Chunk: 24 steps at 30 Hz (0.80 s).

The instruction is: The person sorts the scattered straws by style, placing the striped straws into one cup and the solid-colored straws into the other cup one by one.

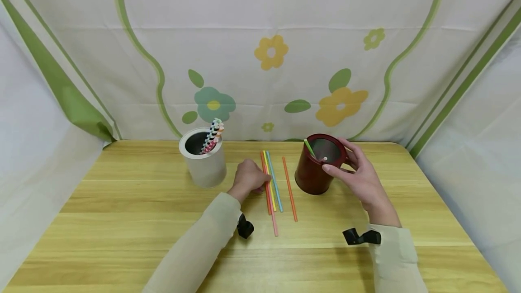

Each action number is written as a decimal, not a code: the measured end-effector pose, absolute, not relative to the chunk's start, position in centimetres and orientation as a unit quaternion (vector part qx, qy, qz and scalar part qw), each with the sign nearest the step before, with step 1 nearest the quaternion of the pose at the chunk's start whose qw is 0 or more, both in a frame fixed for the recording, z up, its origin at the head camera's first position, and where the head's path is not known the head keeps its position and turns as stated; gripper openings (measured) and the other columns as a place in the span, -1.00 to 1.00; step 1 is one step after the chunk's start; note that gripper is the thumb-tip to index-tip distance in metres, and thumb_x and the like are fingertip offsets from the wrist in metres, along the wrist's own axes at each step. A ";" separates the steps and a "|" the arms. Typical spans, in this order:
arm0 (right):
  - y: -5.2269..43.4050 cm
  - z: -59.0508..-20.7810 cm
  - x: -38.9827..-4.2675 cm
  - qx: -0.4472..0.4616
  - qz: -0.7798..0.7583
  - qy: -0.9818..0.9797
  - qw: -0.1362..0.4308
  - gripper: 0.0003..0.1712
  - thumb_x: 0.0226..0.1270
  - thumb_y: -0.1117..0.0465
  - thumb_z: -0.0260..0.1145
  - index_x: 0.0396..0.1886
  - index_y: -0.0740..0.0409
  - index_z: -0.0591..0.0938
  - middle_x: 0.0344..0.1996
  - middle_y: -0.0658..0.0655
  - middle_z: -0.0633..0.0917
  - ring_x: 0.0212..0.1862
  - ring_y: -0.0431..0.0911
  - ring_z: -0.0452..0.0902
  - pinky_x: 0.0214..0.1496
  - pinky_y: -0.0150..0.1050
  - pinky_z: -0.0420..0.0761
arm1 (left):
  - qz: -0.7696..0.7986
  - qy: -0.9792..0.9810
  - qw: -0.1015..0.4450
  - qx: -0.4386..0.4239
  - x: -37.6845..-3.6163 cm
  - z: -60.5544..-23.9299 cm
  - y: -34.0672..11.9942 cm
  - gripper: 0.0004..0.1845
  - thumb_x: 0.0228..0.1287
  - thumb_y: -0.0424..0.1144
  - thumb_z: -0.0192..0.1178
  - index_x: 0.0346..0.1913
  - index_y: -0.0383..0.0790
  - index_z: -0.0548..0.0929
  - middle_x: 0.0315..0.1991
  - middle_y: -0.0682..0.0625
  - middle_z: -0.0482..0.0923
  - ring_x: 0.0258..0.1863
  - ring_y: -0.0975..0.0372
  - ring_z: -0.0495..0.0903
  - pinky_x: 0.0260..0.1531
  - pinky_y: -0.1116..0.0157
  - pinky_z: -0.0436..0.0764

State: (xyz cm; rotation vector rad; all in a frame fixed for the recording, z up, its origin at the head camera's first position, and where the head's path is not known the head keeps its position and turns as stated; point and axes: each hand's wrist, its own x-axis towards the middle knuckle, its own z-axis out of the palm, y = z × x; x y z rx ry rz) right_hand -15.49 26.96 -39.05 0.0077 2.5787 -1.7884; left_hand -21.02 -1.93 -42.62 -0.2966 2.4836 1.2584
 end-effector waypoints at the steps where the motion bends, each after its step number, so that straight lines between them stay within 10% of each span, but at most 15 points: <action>1: 26.9 -39.0 -15.5 0.003 -0.569 0.822 0.002 0.04 0.44 0.00 0.54 0.75 -0.32 0.16 0.63 0.14 0.41 0.43 -0.07 0.40 0.09 -0.52 0.64 | 0.445 0.873 0.169 -0.105 -21.0 -42.6 -1.9 -0.73 0.30 -0.36 0.48 -0.56 -0.32 0.74 -0.69 -0.04 0.64 -0.75 0.26 0.58 -0.68 0.42 0.65; 24: 27.1 -39.2 -15.5 0.003 -0.572 0.820 0.010 0.06 0.44 -0.02 0.54 0.75 -0.34 0.14 0.64 0.13 0.38 0.46 0.05 0.41 0.10 -0.51 0.65 | 0.529 0.825 0.152 -0.125 -20.2 -43.1 -2.9 -0.88 0.39 -0.40 0.42 -0.26 -0.39 0.70 -0.54 -0.13 0.72 -0.69 0.26 0.64 -0.56 0.33 0.77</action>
